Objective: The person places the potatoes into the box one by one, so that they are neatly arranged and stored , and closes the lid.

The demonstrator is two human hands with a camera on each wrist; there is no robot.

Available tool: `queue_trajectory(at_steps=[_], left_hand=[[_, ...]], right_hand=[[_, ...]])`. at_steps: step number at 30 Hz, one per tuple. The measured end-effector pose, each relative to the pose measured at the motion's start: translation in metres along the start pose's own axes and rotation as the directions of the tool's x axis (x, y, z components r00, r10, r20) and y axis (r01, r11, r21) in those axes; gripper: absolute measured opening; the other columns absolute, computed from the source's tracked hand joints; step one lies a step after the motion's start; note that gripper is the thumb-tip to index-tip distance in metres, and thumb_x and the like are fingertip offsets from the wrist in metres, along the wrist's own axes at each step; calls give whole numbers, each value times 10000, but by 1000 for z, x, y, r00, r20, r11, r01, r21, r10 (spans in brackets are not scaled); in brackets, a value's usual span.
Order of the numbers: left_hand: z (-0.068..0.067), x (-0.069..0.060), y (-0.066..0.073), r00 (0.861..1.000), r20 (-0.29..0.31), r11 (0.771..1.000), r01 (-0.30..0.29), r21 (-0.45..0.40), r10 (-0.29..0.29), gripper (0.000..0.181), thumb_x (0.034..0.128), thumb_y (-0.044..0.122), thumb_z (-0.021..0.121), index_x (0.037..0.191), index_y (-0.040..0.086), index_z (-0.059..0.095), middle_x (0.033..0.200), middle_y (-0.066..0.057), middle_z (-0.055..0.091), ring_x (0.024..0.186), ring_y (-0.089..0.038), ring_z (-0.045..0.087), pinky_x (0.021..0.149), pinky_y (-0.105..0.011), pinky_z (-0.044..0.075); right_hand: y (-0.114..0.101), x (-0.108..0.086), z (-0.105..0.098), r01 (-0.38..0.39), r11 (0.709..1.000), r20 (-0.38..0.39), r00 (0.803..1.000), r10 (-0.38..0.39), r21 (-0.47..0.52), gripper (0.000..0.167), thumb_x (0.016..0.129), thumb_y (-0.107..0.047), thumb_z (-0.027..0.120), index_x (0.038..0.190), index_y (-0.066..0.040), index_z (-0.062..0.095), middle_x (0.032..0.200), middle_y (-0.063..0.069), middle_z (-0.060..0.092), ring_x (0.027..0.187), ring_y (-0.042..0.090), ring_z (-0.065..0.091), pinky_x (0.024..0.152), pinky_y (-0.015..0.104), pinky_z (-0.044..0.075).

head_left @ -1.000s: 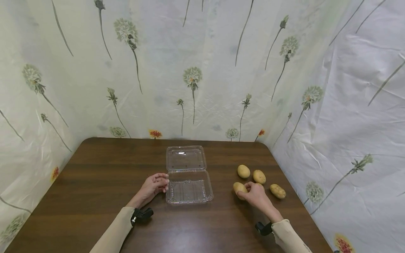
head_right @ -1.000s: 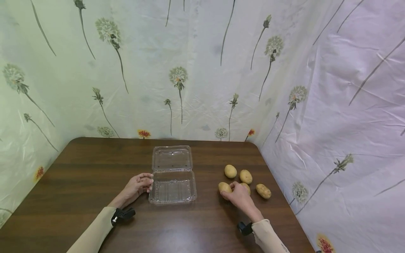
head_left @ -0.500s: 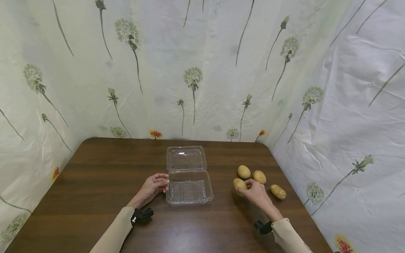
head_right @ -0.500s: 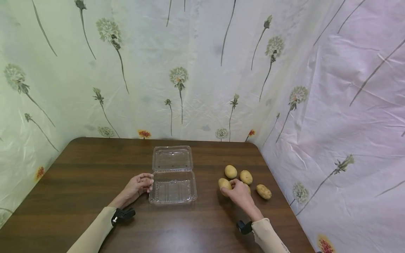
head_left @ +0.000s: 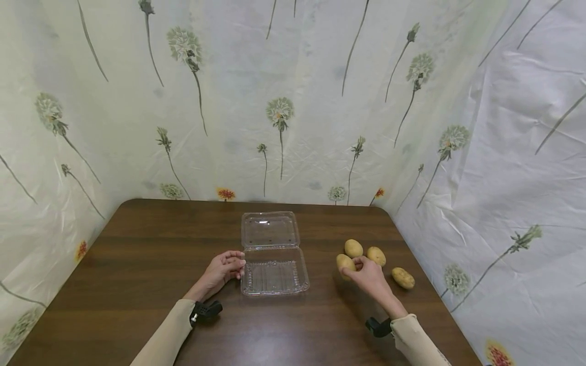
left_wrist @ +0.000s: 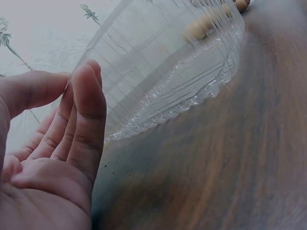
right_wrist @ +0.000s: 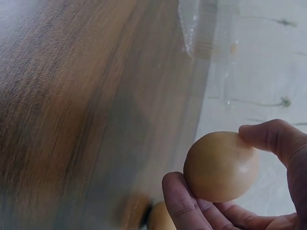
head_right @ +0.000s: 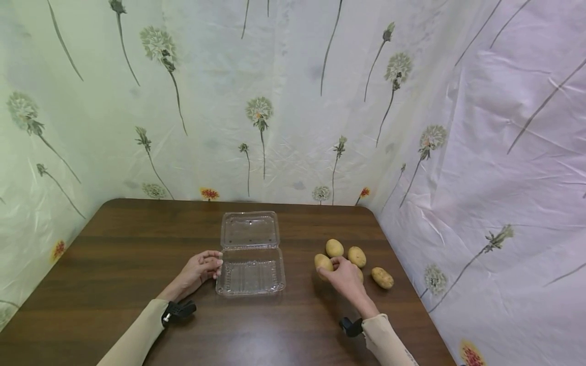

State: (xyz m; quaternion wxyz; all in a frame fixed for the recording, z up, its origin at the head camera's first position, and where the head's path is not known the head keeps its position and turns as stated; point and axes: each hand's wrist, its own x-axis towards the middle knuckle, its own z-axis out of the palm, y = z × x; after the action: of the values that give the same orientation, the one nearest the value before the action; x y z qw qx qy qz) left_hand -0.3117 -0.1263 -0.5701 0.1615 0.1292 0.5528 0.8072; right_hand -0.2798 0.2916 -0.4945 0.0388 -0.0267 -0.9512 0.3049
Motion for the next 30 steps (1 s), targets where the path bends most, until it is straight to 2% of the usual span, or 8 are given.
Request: queue_trajectory(at_steps=[9,22,30], left_hand=[[-1,0,0,1000,-4,1000,-1,5,1,366,961,43,567,1243,-115,393,845,21,672,698,-88,640,622,-214,530],[-1,0,-4,1000,-10,1000,-8,18,8,326,964,45,562,1230,-86,426,839,26,677,699,-93,643,620,-223,533],[1,2,-1,999,-35,1000,16,5,-16,320,951,27,575,1216,-76,429,815,28,666,686,-103,628,614,-222,524]], right_hand=[[-8,2,-1,-28,1000,-7,1000,28,0,496,805,-421,726,1094,-29,629,1068,158,690,1005,282,645,801,424,521],[-19,6,-2,-55,998,16,998,55,-15,636,790,-566,700,1178,-71,610,1132,128,680,1001,251,650,711,380,523],[-34,9,2,8,996,-8,1000,-8,84,519,809,-400,736,1127,-9,613,1080,164,686,1016,288,648,810,402,538]])
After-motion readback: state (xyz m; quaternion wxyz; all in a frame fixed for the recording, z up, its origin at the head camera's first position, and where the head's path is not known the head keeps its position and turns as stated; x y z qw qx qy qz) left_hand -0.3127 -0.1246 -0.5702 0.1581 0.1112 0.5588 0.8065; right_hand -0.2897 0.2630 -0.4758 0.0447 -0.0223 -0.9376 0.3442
